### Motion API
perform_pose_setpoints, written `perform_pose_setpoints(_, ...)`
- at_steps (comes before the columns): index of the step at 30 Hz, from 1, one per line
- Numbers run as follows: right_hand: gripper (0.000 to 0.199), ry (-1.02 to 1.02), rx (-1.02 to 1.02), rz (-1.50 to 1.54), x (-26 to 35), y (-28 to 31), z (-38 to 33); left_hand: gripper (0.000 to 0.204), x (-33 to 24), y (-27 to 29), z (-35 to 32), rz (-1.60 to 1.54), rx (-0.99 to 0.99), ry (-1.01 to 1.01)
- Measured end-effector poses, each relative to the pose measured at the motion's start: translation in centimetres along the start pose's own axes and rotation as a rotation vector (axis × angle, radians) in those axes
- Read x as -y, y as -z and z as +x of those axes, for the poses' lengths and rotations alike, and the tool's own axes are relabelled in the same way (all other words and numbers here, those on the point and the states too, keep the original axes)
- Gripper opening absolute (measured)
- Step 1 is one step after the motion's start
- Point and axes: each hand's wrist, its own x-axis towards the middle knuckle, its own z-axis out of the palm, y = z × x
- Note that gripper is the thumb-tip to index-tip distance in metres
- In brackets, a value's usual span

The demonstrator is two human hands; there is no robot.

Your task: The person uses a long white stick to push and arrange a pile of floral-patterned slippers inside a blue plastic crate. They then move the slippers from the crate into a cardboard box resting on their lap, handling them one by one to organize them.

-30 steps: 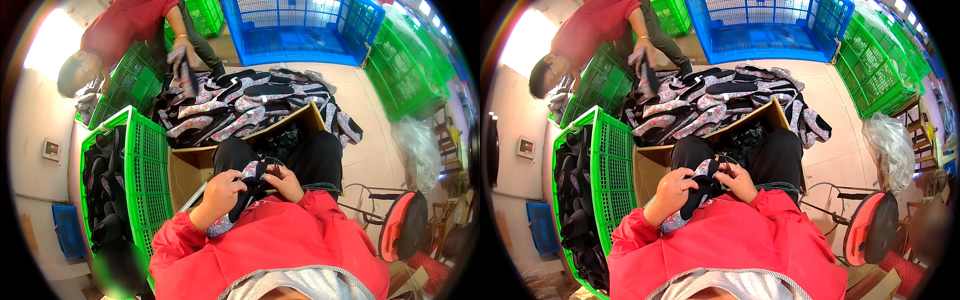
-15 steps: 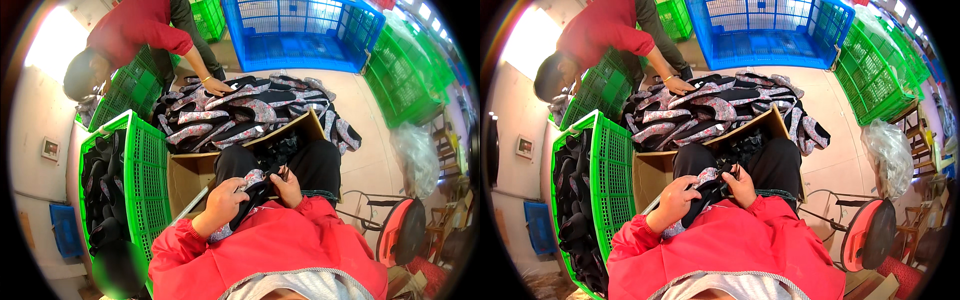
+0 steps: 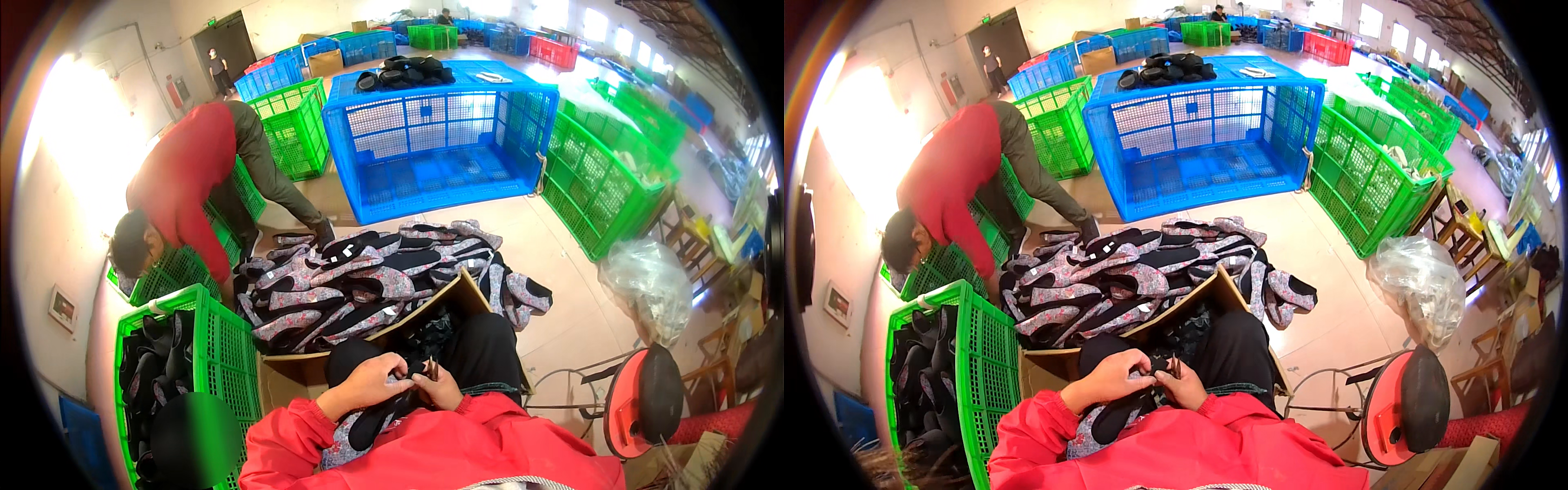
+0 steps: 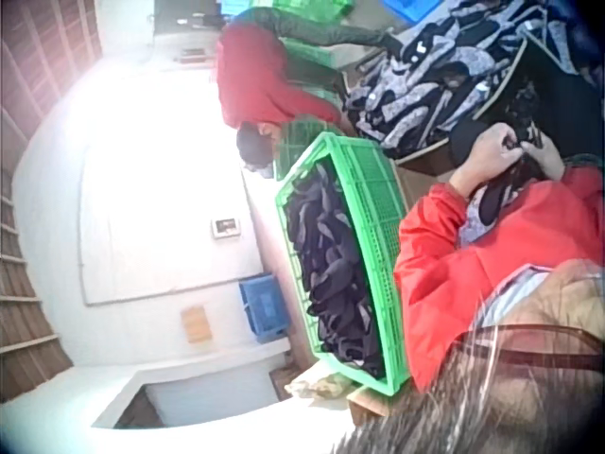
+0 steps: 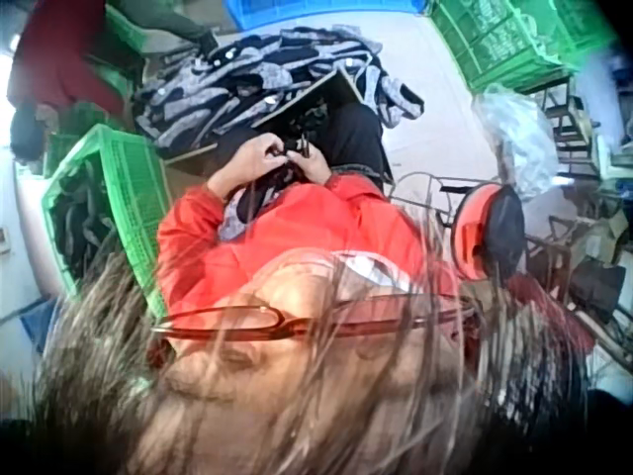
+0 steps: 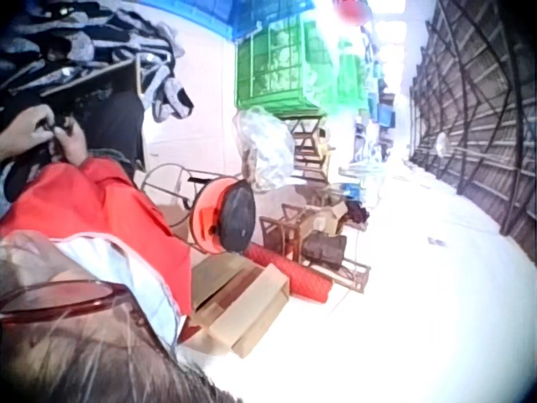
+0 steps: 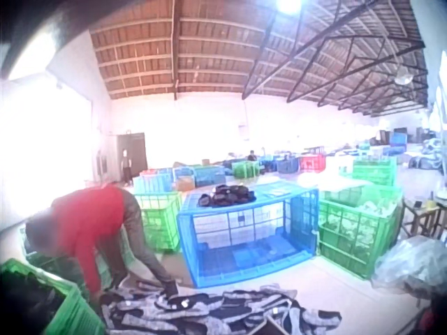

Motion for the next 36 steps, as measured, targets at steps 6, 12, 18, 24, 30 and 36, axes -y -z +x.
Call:
perform_pose_setpoints(6, 0.016, 0.001, 0.002, -0.051, -0.7, -0.1, 0.0, 0.017, 1.5, -2.1, -1.3, -0.075, -0.124, 0.080)
perform_pose_setpoints(12, 0.016, 0.070, 0.040, -0.083, -1.7, -0.8, -0.5, 0.018, 2.2, -2.3, -2.4, -0.090, -0.106, 0.043)
perform_pose_setpoints(18, 0.022, -0.051, 0.083, -0.069, -0.6, -0.4, -0.9, 0.026, 2.6, -1.6, -1.5, -0.088, 0.086, 0.229)
perform_pose_setpoints(24, 0.013, -0.035, 0.025, -0.088, -0.5, 0.1, -0.7, 0.022, 2.2, -1.6, -1.6, -0.218, 0.055, 0.307)
perform_pose_setpoints(30, 0.014, -0.092, -0.120, -0.245, 3.0, 0.9, -1.0, 0.021, 2.7, -1.6, -1.2, -0.257, -0.006, 0.285)
perform_pose_setpoints(36, 0.034, -0.226, 0.136, -0.213, 4.7, 1.0, -3.4, 0.014, 2.5, -0.9, -2.0, -0.431, -0.025, 0.471)
